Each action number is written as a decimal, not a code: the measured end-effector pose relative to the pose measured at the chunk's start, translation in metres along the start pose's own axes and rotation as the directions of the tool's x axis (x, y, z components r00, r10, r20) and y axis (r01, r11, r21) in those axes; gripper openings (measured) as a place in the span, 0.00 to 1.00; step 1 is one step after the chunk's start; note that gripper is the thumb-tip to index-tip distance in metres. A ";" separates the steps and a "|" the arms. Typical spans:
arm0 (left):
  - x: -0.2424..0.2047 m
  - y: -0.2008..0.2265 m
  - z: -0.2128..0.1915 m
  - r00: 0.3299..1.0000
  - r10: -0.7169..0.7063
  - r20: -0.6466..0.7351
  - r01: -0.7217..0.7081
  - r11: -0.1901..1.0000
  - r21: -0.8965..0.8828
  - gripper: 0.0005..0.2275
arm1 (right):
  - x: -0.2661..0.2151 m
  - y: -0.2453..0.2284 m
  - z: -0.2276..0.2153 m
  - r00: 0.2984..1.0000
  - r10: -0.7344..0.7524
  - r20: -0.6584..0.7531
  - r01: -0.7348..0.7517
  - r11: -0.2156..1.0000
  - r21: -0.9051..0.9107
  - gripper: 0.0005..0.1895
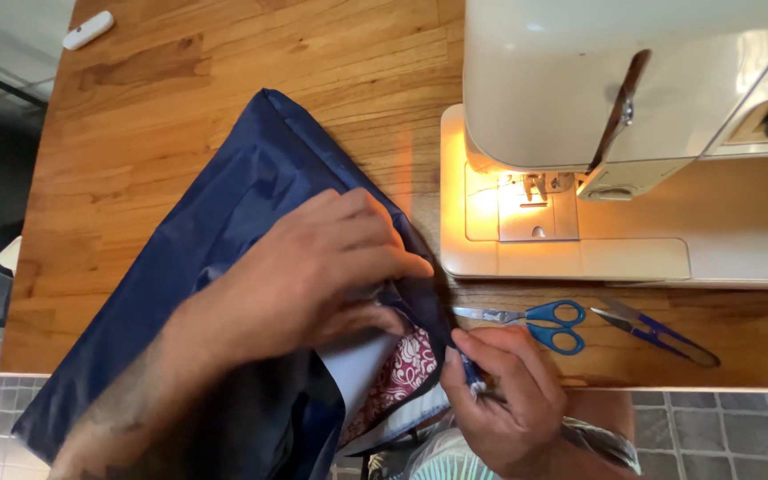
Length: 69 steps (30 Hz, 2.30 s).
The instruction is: Trimming fabric with scissors and positioning it under a sewing machine needle for stitching
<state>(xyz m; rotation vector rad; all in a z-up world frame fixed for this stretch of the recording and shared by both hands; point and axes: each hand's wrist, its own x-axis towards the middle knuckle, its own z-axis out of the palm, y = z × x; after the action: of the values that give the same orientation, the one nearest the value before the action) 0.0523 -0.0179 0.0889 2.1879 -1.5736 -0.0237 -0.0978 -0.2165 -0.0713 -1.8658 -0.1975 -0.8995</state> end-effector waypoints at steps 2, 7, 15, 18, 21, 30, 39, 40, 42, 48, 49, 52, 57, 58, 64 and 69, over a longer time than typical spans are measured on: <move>0.004 -0.005 -0.011 0.987 -0.079 0.137 0.094 0.990 -0.101 0.19 | -0.002 -0.001 -0.002 0.999 0.031 -0.018 -0.032 0.999 -0.005 0.07; 0.009 -0.010 -0.016 0.970 -0.107 0.220 0.149 0.971 -0.185 0.17 | -0.009 -0.001 -0.004 0.992 0.129 -0.006 -0.129 0.991 0.029 0.07; 0.010 -0.016 -0.006 0.970 -0.065 0.233 0.164 0.886 -0.435 0.05 | -0.032 0.007 0.003 0.859 0.512 0.028 -0.489 0.801 0.345 0.06; 0.007 -0.023 -0.002 0.934 -0.138 0.328 0.268 0.879 -0.394 0.15 | -0.033 0.009 -0.002 0.778 0.615 0.127 -0.618 0.714 0.330 0.08; 0.001 -0.029 0.001 0.933 -0.160 0.323 0.293 0.859 -0.421 0.13 | -0.025 -0.004 0.000 0.738 0.659 0.146 -0.662 0.664 0.347 0.09; 0.025 -0.038 -0.031 0.968 -0.018 0.251 0.087 0.960 -0.266 0.19 | 0.004 -0.037 0.013 0.786 0.612 0.081 -0.599 0.724 0.341 0.07; 0.073 -0.052 0.019 0.822 -0.493 0.284 0.523 0.851 -0.036 0.07 | 0.027 -0.028 0.001 0.680 0.733 -0.026 -0.708 0.664 0.241 0.07; 0.077 -0.055 0.026 0.818 -0.513 0.260 0.541 0.840 -0.045 0.09 | 0.026 -0.025 -0.002 0.679 0.733 -0.046 -0.707 0.670 0.226 0.08; 0.085 -0.068 0.034 0.815 -0.528 0.238 0.555 0.830 -0.058 0.12 | 0.033 -0.023 -0.008 0.677 0.732 -0.073 -0.708 0.675 0.208 0.09; 0.107 -0.077 0.029 0.833 -0.540 0.123 0.552 0.825 -0.122 0.24 | 0.063 -0.019 -0.017 0.701 0.706 -0.102 -0.700 0.709 0.086 0.07; 0.109 -0.087 0.036 0.878 -0.477 0.038 0.479 0.872 -0.103 0.08 | 0.063 -0.013 -0.018 0.721 0.681 -0.128 -0.678 0.732 0.070 0.07; 0.111 -0.088 0.055 0.849 -0.528 0.003 0.526 0.846 -0.090 0.14 | 0.051 0.002 -0.020 0.733 0.663 -0.155 -0.669 0.743 0.014 0.06; 0.118 -0.069 0.059 0.825 -0.564 0.041 0.561 0.807 -0.184 0.11 | 0.042 0.014 -0.019 0.701 0.689 -0.183 -0.700 0.714 0.012 0.06; 0.118 -0.067 0.060 0.798 -0.601 0.047 0.597 0.779 -0.190 0.13 | 0.040 0.014 -0.019 0.737 0.649 -0.191 -0.664 0.748 -0.023 0.06; 0.118 -0.055 0.058 0.703 -0.703 0.109 0.704 0.665 -0.250 0.15 | 0.039 0.002 -0.021 0.805 0.565 -0.178 -0.578 0.815 -0.027 0.07; 0.118 -0.063 0.067 0.716 -0.692 0.091 0.685 0.671 -0.284 0.19 | 0.035 0.006 -0.019 0.771 0.605 -0.197 -0.625 0.779 -0.055 0.08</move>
<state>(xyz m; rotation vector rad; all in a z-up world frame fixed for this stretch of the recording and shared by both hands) 0.1320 -0.1316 0.0339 2.3724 -0.5731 -0.4388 -0.0793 -0.2440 -0.0488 -1.7726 0.5683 -0.6004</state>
